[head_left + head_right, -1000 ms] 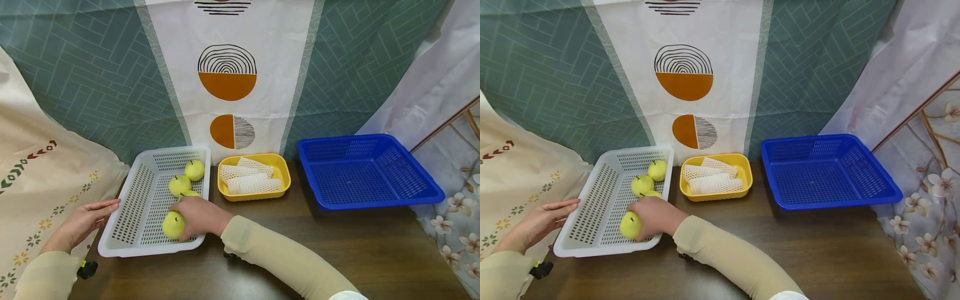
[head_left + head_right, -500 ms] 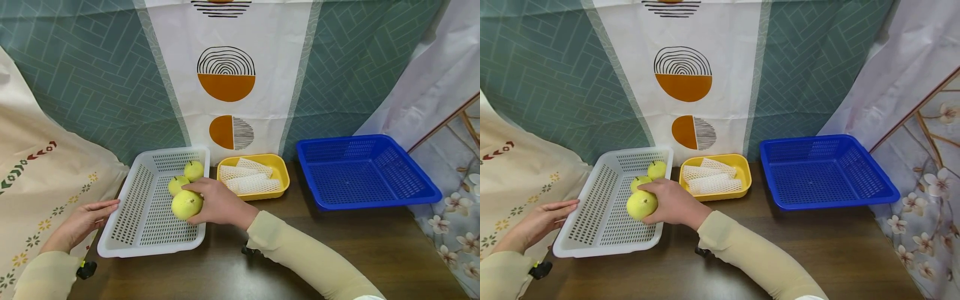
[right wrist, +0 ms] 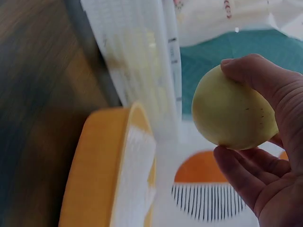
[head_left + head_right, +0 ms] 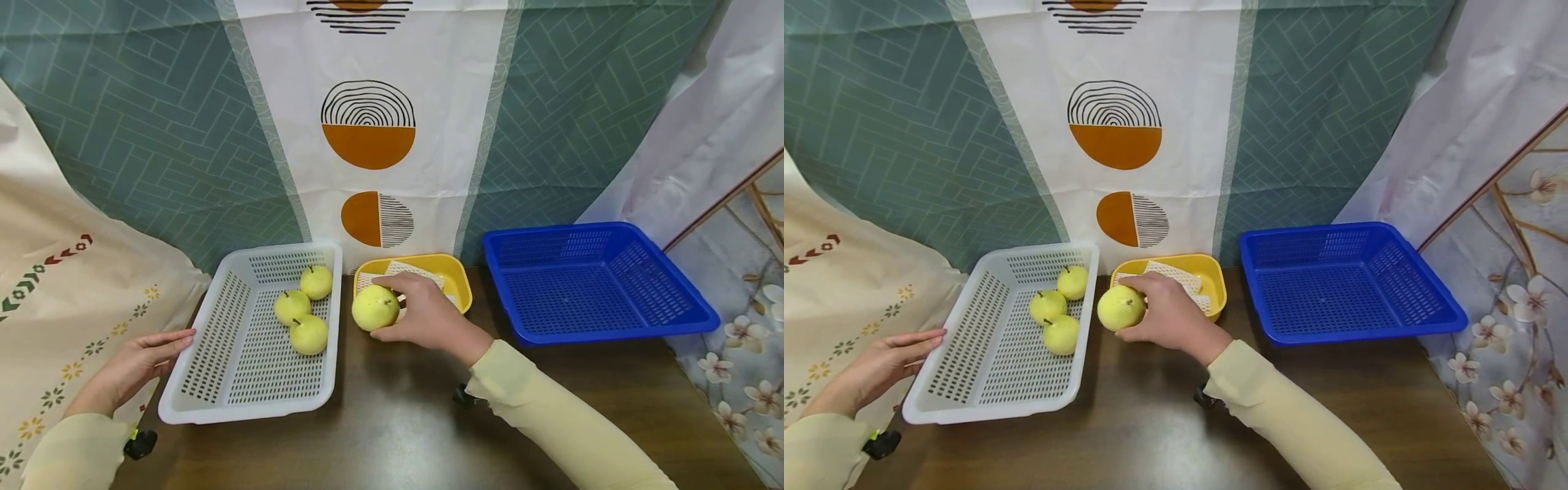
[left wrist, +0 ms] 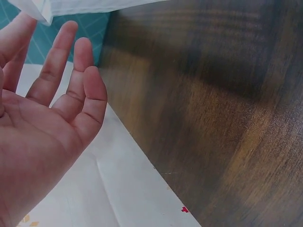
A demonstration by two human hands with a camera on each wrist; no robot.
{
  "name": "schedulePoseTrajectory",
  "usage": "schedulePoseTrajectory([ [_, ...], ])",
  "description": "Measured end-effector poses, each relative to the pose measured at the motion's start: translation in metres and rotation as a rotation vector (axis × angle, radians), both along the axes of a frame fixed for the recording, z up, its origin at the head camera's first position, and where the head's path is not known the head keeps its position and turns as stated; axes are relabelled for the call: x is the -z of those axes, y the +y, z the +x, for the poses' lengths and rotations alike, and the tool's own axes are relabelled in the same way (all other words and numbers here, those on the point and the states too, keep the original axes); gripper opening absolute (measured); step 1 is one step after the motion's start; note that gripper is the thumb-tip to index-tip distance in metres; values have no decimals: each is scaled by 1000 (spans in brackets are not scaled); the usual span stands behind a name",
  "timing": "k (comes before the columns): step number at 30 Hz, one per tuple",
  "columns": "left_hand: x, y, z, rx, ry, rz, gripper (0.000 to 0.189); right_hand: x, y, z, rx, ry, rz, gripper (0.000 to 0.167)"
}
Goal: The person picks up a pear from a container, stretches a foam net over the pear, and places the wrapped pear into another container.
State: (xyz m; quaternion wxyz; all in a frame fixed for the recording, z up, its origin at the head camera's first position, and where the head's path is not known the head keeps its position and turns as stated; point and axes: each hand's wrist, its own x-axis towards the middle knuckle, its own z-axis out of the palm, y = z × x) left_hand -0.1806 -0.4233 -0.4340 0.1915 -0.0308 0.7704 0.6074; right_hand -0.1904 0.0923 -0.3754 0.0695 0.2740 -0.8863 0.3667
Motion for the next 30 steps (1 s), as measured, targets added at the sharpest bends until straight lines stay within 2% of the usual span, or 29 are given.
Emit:
schedulePoseTrajectory([
  [3,0,1,1,6,10,6,30,4,19,1,52,-36,-1,77],
  [6,-2,2,1,-1,25,-42,31,9,38,5,94,-78,15,76],
  [9,-7,6,0,-24,45,-165,34,13,52,9,127,-95,51,76],
  [13,-19,21,-3,-42,96,-382,50,18,64,13,155,-99,83,76],
  [17,-41,54,-4,-72,150,-571,64,23,70,15,174,-118,93,77],
  [20,-60,87,-4,-127,193,-634,66,25,71,16,178,-130,96,77],
  [24,-80,129,-3,-172,354,-668,60,25,71,17,175,-128,101,77],
  [26,-88,147,-2,-169,440,-666,56,25,71,17,170,-117,106,78],
  [30,-98,182,2,-150,539,-607,52,23,70,17,170,-98,122,79],
])
